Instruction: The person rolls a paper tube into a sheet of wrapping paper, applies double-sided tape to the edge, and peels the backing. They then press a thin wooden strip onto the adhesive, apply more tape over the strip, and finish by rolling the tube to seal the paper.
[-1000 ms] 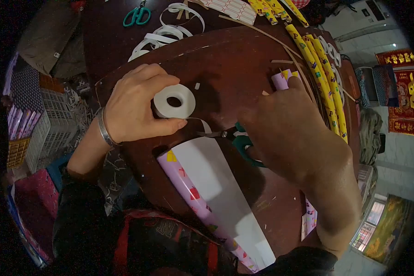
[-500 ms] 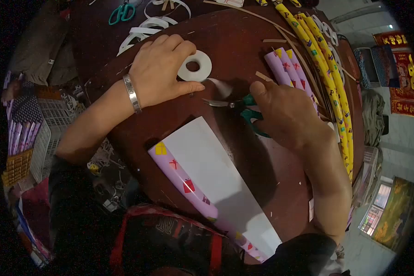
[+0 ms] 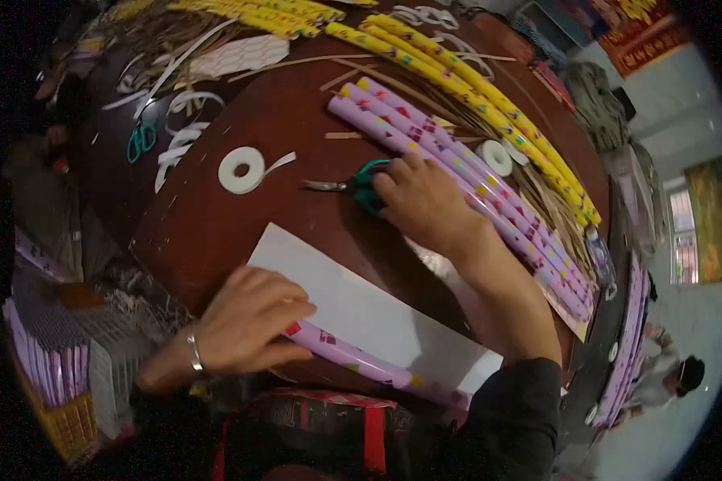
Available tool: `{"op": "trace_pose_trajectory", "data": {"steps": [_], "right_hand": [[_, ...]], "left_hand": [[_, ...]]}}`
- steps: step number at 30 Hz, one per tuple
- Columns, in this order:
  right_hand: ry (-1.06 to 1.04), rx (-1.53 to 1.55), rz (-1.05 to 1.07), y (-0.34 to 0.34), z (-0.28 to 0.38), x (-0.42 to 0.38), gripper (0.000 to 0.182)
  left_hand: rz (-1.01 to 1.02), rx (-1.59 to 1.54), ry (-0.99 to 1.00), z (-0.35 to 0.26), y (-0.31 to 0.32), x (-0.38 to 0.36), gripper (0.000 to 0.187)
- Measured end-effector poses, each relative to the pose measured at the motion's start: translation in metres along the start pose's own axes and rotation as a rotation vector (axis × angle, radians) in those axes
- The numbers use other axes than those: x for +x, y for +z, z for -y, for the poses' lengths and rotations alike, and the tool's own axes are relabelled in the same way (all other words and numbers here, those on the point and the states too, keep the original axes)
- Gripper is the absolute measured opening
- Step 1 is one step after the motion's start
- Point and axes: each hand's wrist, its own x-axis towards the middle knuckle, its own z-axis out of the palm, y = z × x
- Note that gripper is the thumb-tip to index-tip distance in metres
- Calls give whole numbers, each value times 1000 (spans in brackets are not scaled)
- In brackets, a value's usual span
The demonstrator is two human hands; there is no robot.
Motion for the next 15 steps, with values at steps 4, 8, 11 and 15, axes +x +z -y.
{"op": "trace_pose_trajectory", "data": {"steps": [4,8,11,15], "right_hand": [[103,135,-37,-27,44,-71,33],[393,256,-4,-43,106,-178,38],[655,276,-37,-35,147,-248,46],[841,289,-123,-26,180,-287,49]], "left_hand": [[71,97,98,-8,36,-2,52],[87,203,141,-1,44,-2,52],[112,216,196,-2,38,3,50],[139,238,213,7,28,2,45]]}}
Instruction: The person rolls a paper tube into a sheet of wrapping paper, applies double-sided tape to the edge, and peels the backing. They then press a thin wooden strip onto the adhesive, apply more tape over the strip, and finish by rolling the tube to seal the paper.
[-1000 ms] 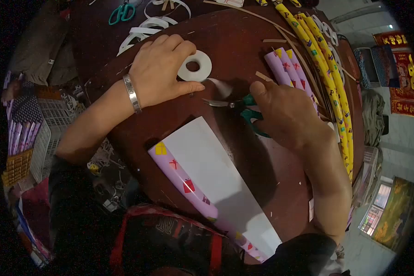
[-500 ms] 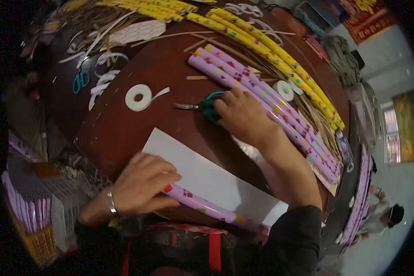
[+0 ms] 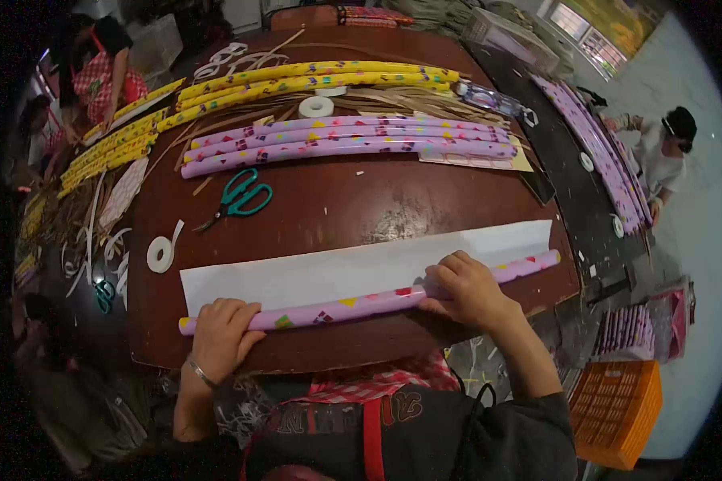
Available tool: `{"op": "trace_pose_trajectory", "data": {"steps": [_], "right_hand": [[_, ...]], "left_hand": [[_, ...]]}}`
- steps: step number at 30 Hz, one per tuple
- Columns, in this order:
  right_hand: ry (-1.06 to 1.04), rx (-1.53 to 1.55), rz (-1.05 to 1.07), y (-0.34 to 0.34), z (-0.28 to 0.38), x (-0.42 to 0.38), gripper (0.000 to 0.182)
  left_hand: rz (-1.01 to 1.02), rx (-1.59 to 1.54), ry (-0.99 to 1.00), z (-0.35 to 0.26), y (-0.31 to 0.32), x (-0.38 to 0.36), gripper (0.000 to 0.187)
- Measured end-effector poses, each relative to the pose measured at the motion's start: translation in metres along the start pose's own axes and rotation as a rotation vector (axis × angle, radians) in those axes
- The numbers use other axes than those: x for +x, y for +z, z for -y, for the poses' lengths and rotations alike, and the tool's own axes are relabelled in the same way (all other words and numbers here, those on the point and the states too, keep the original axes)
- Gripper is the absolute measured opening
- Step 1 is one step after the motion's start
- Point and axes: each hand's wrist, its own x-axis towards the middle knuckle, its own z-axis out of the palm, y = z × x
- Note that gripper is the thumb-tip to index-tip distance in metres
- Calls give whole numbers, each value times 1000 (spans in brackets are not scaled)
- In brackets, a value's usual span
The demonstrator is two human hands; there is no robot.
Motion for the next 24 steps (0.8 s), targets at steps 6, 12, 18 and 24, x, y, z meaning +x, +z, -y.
{"op": "trace_pose_trajectory", "data": {"steps": [6,12,18,24], "right_hand": [[-109,-10,-147,20,-24,-20,49],[-144,21,-226,27,-32,-18,43],[-119,70,-305,21,-57,-43,44],[45,-13,-442,4,-107,-90,41]], "left_hand": [[19,56,-71,-8,-2,-3,42],[-88,198,-74,-24,21,5,44],[48,171,-218,-26,-1,-9,41],[279,188,-391,-19,-28,-5,42]]}}
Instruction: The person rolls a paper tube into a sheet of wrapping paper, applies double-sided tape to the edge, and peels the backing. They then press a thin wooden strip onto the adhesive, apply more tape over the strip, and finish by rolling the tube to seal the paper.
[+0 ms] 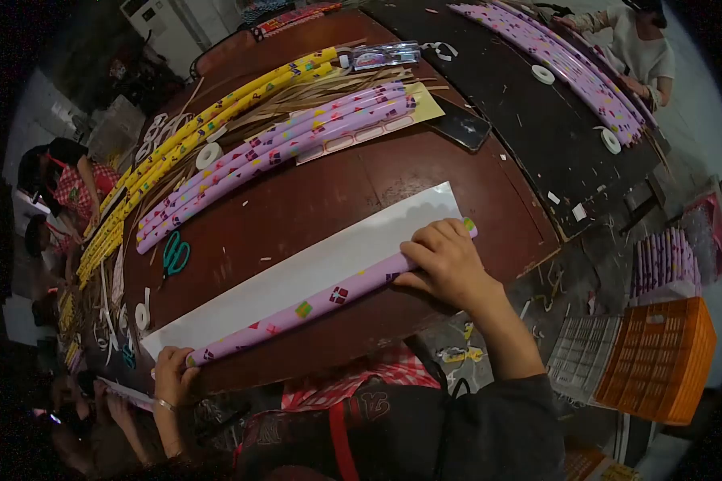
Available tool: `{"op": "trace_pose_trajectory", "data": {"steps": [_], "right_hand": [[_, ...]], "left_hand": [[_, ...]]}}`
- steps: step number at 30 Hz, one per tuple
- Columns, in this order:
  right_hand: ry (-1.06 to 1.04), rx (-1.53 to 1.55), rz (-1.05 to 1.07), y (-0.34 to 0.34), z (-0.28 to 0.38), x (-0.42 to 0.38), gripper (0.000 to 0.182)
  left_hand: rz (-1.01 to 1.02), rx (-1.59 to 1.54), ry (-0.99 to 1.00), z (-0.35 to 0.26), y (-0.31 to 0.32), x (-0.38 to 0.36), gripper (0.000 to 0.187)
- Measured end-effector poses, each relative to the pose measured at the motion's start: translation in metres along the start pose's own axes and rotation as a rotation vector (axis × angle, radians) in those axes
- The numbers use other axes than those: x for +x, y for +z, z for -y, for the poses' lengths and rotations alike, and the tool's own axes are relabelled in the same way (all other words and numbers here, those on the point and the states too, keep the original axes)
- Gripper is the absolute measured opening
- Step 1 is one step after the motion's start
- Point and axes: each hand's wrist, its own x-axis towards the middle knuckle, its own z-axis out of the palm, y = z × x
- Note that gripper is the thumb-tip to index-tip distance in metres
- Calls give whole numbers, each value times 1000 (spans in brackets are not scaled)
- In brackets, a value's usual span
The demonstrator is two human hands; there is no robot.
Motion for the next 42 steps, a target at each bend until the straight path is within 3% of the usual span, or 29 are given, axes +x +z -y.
{"op": "trace_pose_trajectory", "data": {"steps": [4,7,12,14,16,31,42], "right_hand": [[28,14,-36,-3,-11,-9,42],[56,32,-22,-1,-11,-12,42],[83,-19,-6,2,-9,-16,40],[102,2,10,5,-10,-18,42],[88,10,6,6,-12,-20,40],[75,57,-70,5,-10,-16,39],[112,92,-42,9,-9,-21,39]], "left_hand": [[51,-121,98,-57,-19,37,43],[-29,-274,361,-140,-20,97,35],[38,-489,764,-288,17,187,15],[-25,-500,870,-333,38,216,12],[-30,-456,844,-363,55,245,11],[-41,-373,694,-414,94,290,15],[-51,-301,814,-411,96,300,12]]}}
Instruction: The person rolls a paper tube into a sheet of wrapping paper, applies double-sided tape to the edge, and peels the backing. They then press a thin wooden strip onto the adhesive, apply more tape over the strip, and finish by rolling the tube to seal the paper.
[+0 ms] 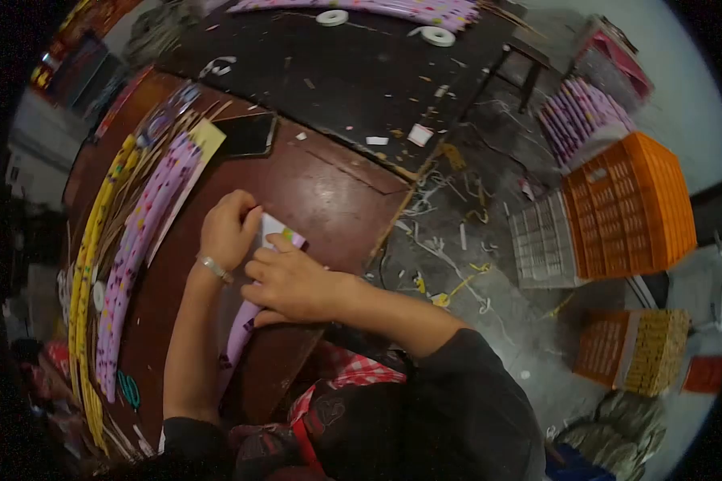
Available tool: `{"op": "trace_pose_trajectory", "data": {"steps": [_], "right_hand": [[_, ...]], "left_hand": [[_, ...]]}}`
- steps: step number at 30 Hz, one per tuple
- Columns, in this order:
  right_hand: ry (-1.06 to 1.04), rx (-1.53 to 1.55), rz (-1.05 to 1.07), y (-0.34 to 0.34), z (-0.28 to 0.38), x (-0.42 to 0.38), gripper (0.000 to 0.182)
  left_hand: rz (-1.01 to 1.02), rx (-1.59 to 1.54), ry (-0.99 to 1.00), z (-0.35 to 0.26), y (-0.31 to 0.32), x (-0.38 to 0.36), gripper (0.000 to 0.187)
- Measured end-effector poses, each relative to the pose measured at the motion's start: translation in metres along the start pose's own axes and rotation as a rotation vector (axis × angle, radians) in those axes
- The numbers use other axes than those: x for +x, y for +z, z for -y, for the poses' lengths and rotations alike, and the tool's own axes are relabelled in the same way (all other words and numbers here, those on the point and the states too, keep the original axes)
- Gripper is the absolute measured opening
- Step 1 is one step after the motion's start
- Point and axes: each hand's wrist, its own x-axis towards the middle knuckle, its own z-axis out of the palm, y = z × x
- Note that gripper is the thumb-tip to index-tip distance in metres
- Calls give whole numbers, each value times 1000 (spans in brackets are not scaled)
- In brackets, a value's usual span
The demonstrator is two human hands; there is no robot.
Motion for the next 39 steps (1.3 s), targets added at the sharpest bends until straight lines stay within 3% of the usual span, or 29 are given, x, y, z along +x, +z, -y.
{"op": "trace_pose_trajectory", "data": {"steps": [9,12,20,39], "right_hand": [[0,53,-19,1,1,0,39],[-15,10,-50,4,1,1,41],[-40,-22,-105,3,0,1,42],[-9,31,-61,2,1,0,41]], "left_hand": [[14,3,111,9,1,3,11],[-32,68,97,10,4,2,12],[122,12,8,5,-7,10,14],[54,117,23,-1,-1,4,12]]}}
